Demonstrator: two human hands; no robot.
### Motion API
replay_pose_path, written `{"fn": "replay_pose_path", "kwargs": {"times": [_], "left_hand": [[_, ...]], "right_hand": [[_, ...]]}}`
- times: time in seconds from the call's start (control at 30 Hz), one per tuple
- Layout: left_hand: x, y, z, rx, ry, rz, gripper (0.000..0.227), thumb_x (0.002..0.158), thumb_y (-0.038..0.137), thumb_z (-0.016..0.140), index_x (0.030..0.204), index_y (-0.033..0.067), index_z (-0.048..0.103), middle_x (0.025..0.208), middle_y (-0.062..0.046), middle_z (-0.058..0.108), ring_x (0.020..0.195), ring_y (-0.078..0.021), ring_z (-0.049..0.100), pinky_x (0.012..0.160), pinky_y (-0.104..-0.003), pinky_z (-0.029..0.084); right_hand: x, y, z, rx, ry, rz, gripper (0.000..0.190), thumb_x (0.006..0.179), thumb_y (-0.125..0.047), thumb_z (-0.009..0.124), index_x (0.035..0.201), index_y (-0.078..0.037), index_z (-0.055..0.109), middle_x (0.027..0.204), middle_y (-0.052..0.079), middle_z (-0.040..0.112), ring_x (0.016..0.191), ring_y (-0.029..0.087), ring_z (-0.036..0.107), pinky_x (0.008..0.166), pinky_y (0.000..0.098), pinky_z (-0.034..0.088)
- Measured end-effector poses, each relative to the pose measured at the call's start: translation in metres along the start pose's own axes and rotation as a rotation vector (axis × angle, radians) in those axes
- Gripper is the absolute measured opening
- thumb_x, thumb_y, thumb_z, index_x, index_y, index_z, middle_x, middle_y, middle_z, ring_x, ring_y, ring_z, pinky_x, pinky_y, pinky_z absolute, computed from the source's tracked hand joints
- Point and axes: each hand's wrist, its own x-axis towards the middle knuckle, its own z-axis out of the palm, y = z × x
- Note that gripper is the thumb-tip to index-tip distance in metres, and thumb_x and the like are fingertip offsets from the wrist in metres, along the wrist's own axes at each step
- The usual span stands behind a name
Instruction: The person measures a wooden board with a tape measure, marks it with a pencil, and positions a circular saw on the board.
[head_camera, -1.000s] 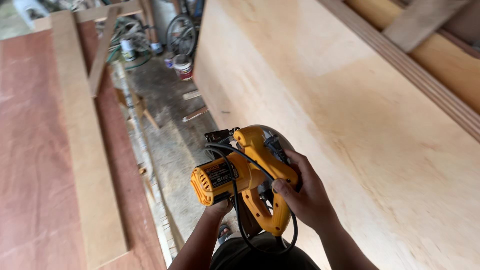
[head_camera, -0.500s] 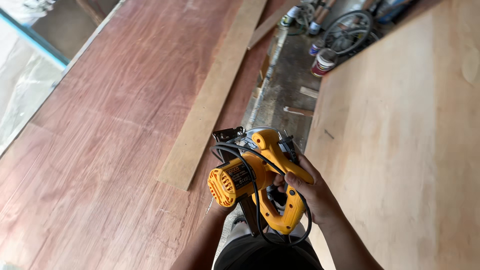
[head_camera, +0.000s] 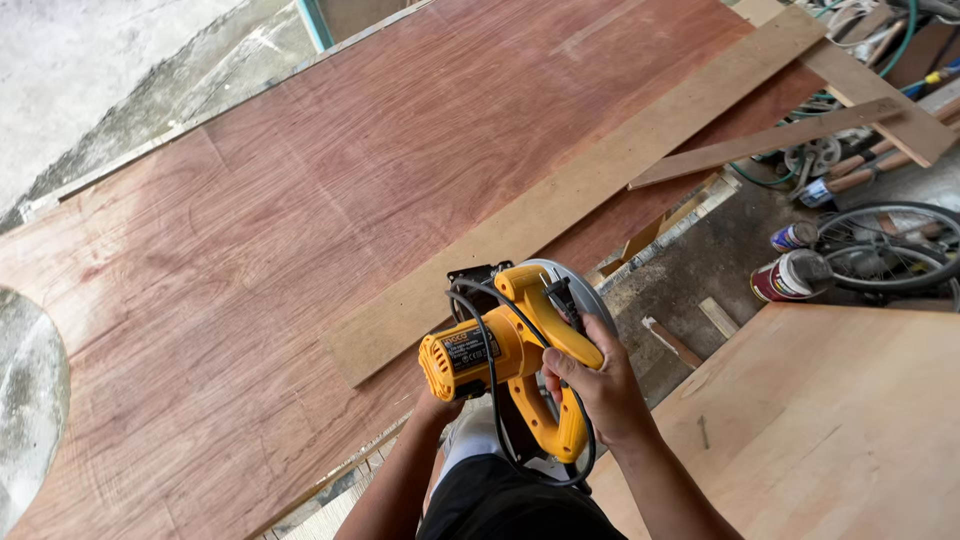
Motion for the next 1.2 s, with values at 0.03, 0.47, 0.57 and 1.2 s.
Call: {"fn": "replay_pose_path", "kwargs": {"times": [0.03,0.47,0.57,1.2], "left_hand": [[0.003,0.001,0.008,-0.022,0.02,-0.003,0.023,0.086,-0.006,0.062,0.102,0.0045,0.075,0.067,-0.012,0.064,0.051,-0.0158,0.055,0.045,-0.025,0.034],[0.091,0.05,0.027,0.116,0.225,-0.111,0.018,0.093,0.018,0.07,0.11,0.0127,0.073,0.08,-0.01,0.065,0.074,-0.016,0.063,0.052,-0.028,0.048],[0.121,0.051,0.029,0.557,0.374,-0.066,0.012,0.093,0.024,0.067,0.101,0.0179,0.073,0.088,-0.005,0.062,0.074,-0.0246,0.064,0.058,-0.037,0.051],[0.251,0.026,0.104,1.183,0.563,-0.424,0.042,0.089,0.034,0.076,0.13,0.0263,0.072,0.125,-0.011,0.054,0.101,-0.0462,0.07,0.082,-0.056,0.062]], "right_hand": [[0.013,-0.007,-0.004,-0.016,-0.025,0.007,0.031,0.089,-0.013,0.072,0.115,-0.001,0.063,0.068,0.01,0.063,0.056,0.016,0.058,0.048,0.0297,0.05],[0.221,-0.09,-0.015,-0.245,-0.179,-0.026,0.039,0.089,-0.017,0.073,0.124,-0.001,0.065,0.071,0.01,0.062,0.058,0.014,0.057,0.047,0.025,0.048],[0.266,-0.099,-0.009,-0.221,-0.172,-0.104,0.037,0.09,-0.012,0.073,0.123,0.0,0.064,0.068,0.015,0.063,0.053,0.018,0.06,0.046,0.0279,0.051],[0.514,-0.115,-0.013,-0.337,-0.507,-0.211,0.04,0.085,0.001,0.074,0.123,0.001,0.06,0.065,0.015,0.067,0.047,0.013,0.063,0.04,0.0222,0.054]]}}
